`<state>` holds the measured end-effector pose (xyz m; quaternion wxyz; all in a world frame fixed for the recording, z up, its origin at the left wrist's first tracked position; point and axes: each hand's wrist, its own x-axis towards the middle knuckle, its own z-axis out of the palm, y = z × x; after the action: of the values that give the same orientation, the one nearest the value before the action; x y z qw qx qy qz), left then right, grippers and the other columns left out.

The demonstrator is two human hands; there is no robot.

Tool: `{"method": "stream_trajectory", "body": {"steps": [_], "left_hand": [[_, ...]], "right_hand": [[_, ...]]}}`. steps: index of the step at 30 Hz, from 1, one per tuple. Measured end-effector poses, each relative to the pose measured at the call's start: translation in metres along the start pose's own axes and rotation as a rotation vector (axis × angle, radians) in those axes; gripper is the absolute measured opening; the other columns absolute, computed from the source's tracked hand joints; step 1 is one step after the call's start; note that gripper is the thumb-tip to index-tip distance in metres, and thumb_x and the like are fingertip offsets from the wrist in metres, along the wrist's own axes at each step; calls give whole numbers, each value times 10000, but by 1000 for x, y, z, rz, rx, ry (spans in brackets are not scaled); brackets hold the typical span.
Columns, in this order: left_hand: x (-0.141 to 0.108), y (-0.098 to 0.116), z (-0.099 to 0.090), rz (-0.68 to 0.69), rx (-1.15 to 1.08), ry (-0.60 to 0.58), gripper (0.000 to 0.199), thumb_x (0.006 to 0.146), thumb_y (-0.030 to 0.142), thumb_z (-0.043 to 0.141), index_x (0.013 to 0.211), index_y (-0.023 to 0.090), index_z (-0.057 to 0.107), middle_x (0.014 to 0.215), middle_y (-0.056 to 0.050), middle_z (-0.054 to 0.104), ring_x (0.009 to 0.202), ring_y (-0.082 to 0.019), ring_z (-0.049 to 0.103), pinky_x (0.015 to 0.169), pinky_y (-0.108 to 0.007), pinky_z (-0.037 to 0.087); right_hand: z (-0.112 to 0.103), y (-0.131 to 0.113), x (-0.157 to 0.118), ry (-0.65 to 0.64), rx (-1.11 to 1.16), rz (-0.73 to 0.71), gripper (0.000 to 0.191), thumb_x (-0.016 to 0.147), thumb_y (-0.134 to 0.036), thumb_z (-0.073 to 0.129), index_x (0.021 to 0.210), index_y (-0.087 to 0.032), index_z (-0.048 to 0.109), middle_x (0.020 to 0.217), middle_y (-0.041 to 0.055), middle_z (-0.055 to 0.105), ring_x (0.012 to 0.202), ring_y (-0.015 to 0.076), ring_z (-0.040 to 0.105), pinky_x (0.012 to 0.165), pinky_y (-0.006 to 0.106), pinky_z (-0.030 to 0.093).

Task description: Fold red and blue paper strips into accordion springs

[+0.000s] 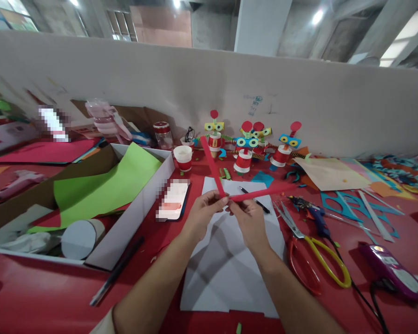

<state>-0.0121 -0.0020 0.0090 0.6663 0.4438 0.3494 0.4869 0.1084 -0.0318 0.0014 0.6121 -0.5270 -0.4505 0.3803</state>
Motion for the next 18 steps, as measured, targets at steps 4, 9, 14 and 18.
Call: {"method": "stream_trajectory", "body": {"steps": [4, 9, 14, 18], "left_hand": [[1, 2, -4, 35, 123, -1, 181, 643, 303, 768, 759, 169, 731, 722, -22, 677, 712, -141, 575, 710, -272, 435], [3, 4, -8, -14, 113, -5, 145, 620, 290, 775, 665, 164, 720, 638, -8, 656, 644, -118, 550, 673, -259, 424], [0, 0, 0, 20, 52, 86, 141, 609, 264, 756, 672, 146, 712, 620, -15, 645, 635, -128, 551, 658, -271, 437], [-4, -5, 9, 54, 94, 81, 84, 655, 235, 691, 683, 158, 679, 632, -1, 628, 634, -123, 551, 629, -258, 442]], "right_hand": [[-2, -3, -1, -11, -147, -22, 152, 702, -301, 651, 751, -168, 708, 613, 17, 675, 566, 155, 583, 539, 261, 444], [-3, -7, -1, -6, -206, -91, 119, 709, -290, 651, 722, -177, 686, 643, 12, 668, 581, 147, 573, 574, 265, 452], [-4, -8, 0, -12, -51, -86, 146, 743, -323, 663, 701, -188, 627, 592, -27, 595, 562, 118, 516, 550, 240, 408], [-5, -5, 0, 18, 0, -89, 166, 778, -356, 648, 747, -193, 660, 612, -24, 592, 581, 120, 515, 558, 247, 386]]}}
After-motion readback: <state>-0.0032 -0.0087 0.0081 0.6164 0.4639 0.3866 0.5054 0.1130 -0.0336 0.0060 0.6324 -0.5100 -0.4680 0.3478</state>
